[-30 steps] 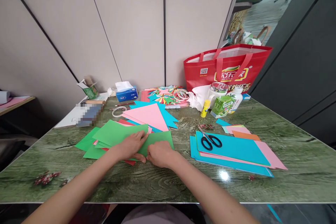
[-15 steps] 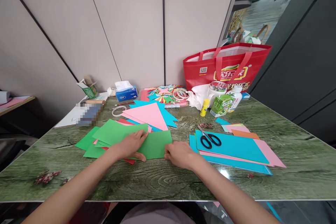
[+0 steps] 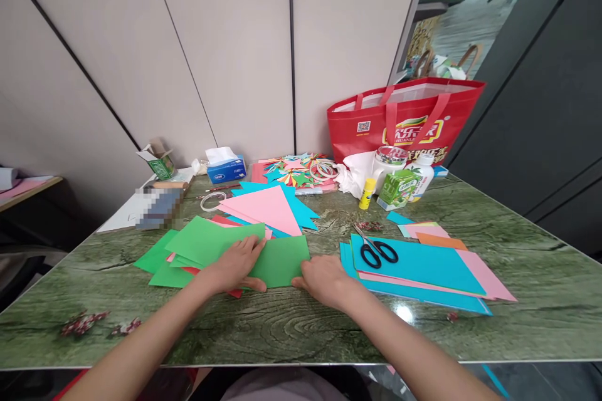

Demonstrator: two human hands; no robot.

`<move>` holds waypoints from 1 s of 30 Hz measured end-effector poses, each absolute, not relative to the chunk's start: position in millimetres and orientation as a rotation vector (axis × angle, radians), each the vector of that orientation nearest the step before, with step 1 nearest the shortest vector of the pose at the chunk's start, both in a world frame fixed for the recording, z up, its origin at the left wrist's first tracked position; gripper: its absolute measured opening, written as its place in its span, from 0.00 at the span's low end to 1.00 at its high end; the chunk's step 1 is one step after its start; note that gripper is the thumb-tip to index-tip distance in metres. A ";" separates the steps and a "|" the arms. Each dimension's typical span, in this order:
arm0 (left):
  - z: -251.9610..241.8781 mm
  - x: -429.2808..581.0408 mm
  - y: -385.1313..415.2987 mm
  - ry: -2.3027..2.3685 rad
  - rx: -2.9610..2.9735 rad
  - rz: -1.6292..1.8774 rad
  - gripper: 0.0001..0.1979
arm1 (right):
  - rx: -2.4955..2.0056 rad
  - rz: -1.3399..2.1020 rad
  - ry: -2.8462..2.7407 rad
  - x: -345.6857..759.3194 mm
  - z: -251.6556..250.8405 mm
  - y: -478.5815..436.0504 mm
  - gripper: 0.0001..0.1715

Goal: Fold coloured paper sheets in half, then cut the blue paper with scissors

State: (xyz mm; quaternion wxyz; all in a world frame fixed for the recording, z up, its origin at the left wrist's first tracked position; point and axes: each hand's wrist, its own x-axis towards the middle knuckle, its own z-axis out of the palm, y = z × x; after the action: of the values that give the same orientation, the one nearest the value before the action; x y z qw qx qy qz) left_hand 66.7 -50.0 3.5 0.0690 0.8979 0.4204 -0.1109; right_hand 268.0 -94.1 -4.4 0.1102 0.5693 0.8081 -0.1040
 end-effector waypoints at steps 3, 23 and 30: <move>0.3 60.6 -48.0 1.233 2.729 -0.325 0.48 | 1.678 -0.313 2.372 268.2 -3.5 -93.5 0.23; -7.3 -20.6 -30.3 1.044 2.512 -0.205 0.52 | 1.646 -0.313 2.374 270.0 2.0 -94.1 0.23; -11.6 -26.8 -39.8 1.060 2.427 0.040 0.49 | 1.707 -0.434 2.458 281.2 -7.7 -97.2 0.17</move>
State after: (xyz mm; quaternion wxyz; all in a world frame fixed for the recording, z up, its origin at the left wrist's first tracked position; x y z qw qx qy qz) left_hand -26.8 -39.8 -11.6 0.2437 0.8887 0.3881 0.0145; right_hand 281.2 -97.2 -7.7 0.0588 0.5635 0.8115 -0.1432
